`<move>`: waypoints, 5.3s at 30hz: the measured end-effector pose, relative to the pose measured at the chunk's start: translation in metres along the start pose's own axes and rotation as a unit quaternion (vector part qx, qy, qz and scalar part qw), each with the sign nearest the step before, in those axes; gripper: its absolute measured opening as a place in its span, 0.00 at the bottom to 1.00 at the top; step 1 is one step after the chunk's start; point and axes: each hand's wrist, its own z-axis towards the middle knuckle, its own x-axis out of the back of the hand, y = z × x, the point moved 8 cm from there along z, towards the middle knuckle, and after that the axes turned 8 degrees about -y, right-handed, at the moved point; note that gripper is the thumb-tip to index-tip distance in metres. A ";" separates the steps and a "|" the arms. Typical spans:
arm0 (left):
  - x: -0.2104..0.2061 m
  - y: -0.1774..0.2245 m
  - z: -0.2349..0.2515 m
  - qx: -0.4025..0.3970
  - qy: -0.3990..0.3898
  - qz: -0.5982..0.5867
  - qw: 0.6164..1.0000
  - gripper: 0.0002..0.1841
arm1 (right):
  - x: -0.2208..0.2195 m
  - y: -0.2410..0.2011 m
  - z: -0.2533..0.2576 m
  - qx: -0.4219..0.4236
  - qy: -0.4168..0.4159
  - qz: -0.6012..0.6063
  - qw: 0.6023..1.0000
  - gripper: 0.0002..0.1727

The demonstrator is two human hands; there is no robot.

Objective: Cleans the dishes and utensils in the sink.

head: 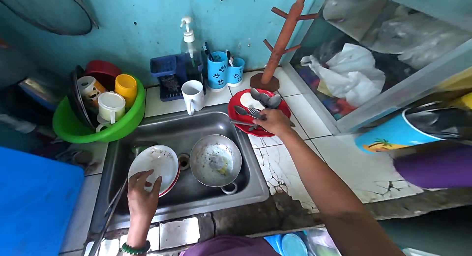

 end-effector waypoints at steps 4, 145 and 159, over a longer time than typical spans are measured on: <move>-0.006 0.001 -0.006 0.006 -0.013 -0.018 1.000 0.17 | 0.005 -0.001 0.000 -0.030 0.019 0.002 0.999 0.14; -0.254 0.190 0.142 0.163 -0.318 -0.273 0.893 0.24 | -0.194 -0.108 -0.100 0.129 -0.292 -0.168 0.933 0.18; -0.080 0.129 0.121 0.125 -0.288 -0.384 0.868 0.21 | -0.186 -0.104 -0.099 0.112 -0.324 -0.150 0.927 0.25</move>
